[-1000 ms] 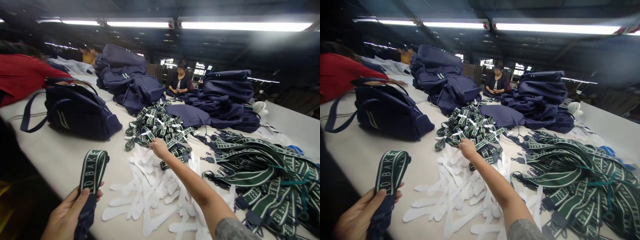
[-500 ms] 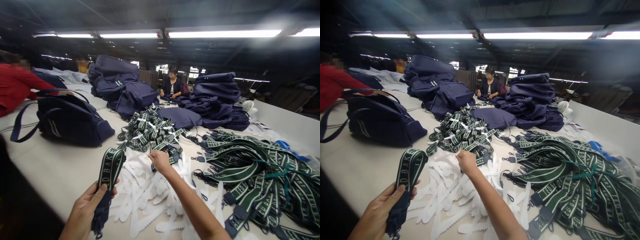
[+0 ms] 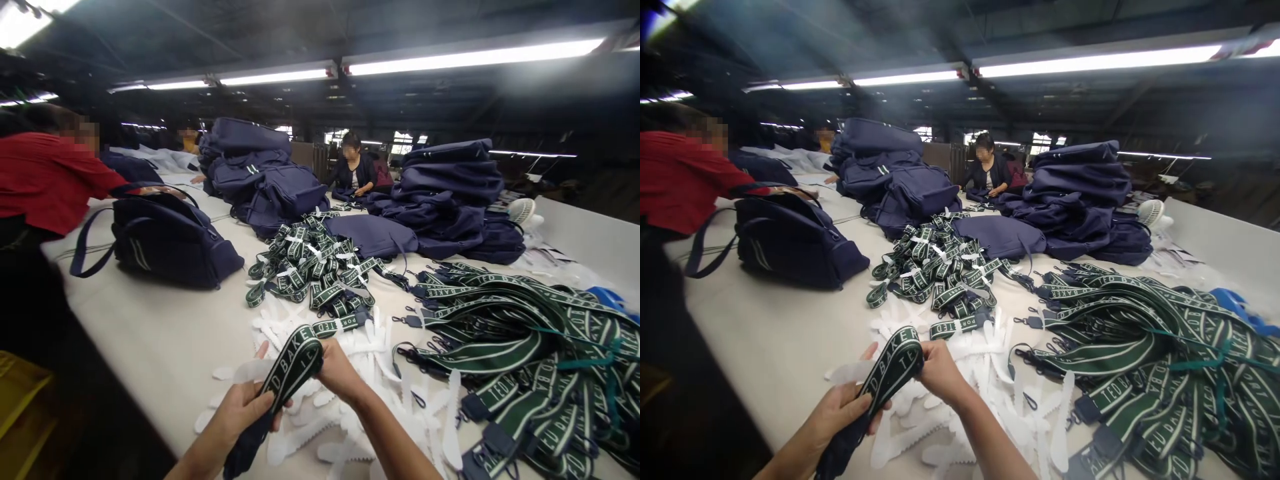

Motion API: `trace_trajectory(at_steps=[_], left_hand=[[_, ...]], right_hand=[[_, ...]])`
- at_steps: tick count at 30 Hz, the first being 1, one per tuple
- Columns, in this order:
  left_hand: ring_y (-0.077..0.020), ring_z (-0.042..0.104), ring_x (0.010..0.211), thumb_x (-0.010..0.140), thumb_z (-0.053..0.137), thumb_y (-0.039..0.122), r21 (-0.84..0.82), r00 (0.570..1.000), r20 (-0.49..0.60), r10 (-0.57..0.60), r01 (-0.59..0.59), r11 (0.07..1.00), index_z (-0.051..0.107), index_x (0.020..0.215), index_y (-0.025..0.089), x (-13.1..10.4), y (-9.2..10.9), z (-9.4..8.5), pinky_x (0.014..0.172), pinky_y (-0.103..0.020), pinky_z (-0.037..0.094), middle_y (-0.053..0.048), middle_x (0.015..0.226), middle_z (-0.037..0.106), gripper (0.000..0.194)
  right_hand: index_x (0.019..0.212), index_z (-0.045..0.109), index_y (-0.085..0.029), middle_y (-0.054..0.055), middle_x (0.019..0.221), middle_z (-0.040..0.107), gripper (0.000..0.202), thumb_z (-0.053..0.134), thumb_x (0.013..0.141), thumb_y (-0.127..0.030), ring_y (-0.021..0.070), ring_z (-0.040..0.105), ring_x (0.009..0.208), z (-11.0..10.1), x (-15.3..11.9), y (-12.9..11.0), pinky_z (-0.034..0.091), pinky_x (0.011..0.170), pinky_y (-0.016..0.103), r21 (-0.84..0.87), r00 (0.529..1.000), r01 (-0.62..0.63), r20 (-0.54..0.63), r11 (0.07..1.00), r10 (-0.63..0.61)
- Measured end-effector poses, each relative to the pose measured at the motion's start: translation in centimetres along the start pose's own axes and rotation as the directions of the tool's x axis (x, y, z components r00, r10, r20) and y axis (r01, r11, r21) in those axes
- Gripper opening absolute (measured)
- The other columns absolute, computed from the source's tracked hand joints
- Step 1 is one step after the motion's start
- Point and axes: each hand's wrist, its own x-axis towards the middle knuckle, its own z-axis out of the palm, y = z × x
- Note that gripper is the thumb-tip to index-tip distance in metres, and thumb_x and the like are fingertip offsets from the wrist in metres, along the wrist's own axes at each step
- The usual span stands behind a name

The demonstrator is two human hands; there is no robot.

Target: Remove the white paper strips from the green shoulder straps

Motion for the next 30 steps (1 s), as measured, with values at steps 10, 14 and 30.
trace_trajectory(at_steps=[10, 14, 30], left_hand=[[-0.0143, 0.056, 0.062, 0.073, 0.079, 0.047, 0.090, 0.990, -0.036, -0.139, 0.142, 0.986, 0.047, 0.134, 0.014, 3.8, -3.0, -2.2, 0.058, -0.024, 0.047, -0.007, 0.081, 0.067, 0.076], [-0.0163, 0.057, 0.055, 0.075, 0.078, 0.041, 0.196, 0.994, -0.091, -0.063, 0.080, 0.977, 0.002, 0.154, 0.032, 4.1, -0.3, -1.8, 0.054, -0.028, 0.048, -0.003, 0.081, 0.069, 0.111], [-0.0178, 0.064, 0.057, 0.063, 0.085, 0.053, -0.057, 0.997, 0.082, 0.003, 0.002, 0.998, 0.047, 0.105, 0.017, 3.1, -3.0, -2.5, 0.052, -0.026, 0.044, -0.011, 0.084, 0.070, 0.068]], right_hand=[[0.067, 0.062, -0.013, -0.006, 0.050, 0.040, 0.032, 0.074, 0.061, -0.042, 0.0059, 0.029, 0.048, -10.0, -5.9, 0.1, 0.019, 0.047, 0.021, 0.120, 0.782, -0.183, -0.584, 0.976, 0.219], [0.069, 0.060, -0.013, -0.008, 0.048, 0.035, 0.035, 0.070, 0.063, -0.047, 0.0058, 0.025, 0.048, -10.4, -5.5, 1.2, 0.016, 0.048, 0.022, 0.161, 0.697, -0.151, -0.682, 0.975, 0.221], [0.055, 0.051, -0.014, -0.003, 0.045, 0.042, 0.032, 0.068, 0.064, -0.040, 0.0046, 0.027, 0.043, 3.3, -0.7, 3.5, 0.014, 0.047, 0.022, 0.350, 0.964, -0.208, -0.084, 0.913, 0.252]])
